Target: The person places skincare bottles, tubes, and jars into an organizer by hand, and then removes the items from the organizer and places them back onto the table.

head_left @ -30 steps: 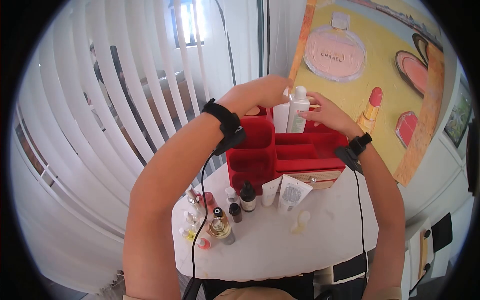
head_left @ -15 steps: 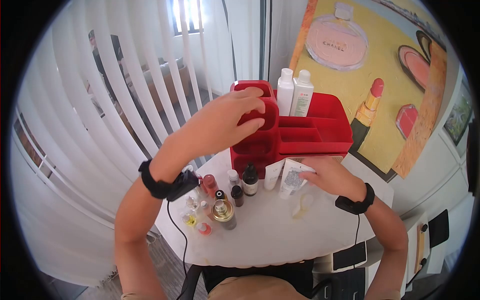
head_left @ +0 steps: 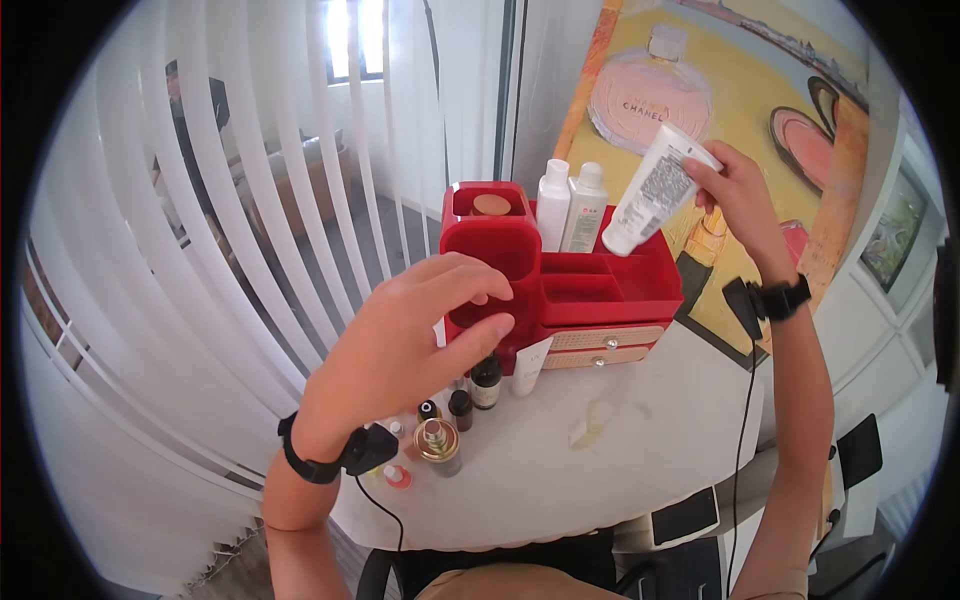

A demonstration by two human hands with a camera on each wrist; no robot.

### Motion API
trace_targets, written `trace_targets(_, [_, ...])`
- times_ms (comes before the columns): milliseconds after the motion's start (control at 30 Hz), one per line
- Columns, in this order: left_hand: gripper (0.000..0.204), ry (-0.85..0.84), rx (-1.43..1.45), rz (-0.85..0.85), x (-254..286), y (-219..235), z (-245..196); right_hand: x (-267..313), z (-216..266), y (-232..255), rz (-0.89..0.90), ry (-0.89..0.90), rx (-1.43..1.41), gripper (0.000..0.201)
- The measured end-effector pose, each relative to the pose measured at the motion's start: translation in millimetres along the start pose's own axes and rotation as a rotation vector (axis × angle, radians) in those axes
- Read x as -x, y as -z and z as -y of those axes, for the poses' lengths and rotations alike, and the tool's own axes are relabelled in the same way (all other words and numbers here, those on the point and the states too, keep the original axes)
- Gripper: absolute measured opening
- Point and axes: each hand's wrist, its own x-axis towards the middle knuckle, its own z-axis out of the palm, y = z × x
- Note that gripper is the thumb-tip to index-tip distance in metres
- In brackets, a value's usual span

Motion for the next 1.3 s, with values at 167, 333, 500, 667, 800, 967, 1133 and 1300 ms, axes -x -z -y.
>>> trace_targets(167, [0.023, -0.029, 0.071, -0.066, 6.2, -2.6, -5.2, -37.2, -47.5, -26.6, -0.02, -0.043, 0.161, 0.028])
trace_targets(333, [0.022, -0.004, 0.153, -0.132, 11.2, -2.5, -0.5, -48.3, -82.2, -59.6, 0.109, -0.233, 0.092, 0.03])
trace_targets(500, [0.02, 0.075, 0.214, -0.149, 15.7, -2.7, 9.5, -37.1, -89.0, -74.0, 0.178, -0.266, -0.03, 0.034])
trace_targets(667, [0.021, -0.063, 0.131, -0.133, 17.4, -0.5, 26.3, -10.3, -42.2, -56.4, 0.056, -0.19, 0.196, 0.033])
trace_targets(800, [0.02, 0.075, 0.233, -0.142, 18.2, 1.4, 18.0, 53.0, 22.1, -82.4, 0.346, -0.132, 0.095, 0.025])
trace_targets(967, [0.02, 0.086, 0.242, -0.134, 19.3, -1.3, 15.0, 99.1, 25.8, -148.9, 0.624, 0.235, 0.3, 0.036])
trace_targets(1133, [0.019, 0.143, 0.266, -0.133, 23.9, 4.5, 12.0, 104.6, 10.3, -169.5, 0.763, 0.287, 0.382, 0.03])
trace_targets(1300, [0.017, -0.032, 0.184, -0.18, 19.5, -0.4, 23.5, 122.9, -4.2, -174.2, 0.811, 0.214, 0.297, 0.026])
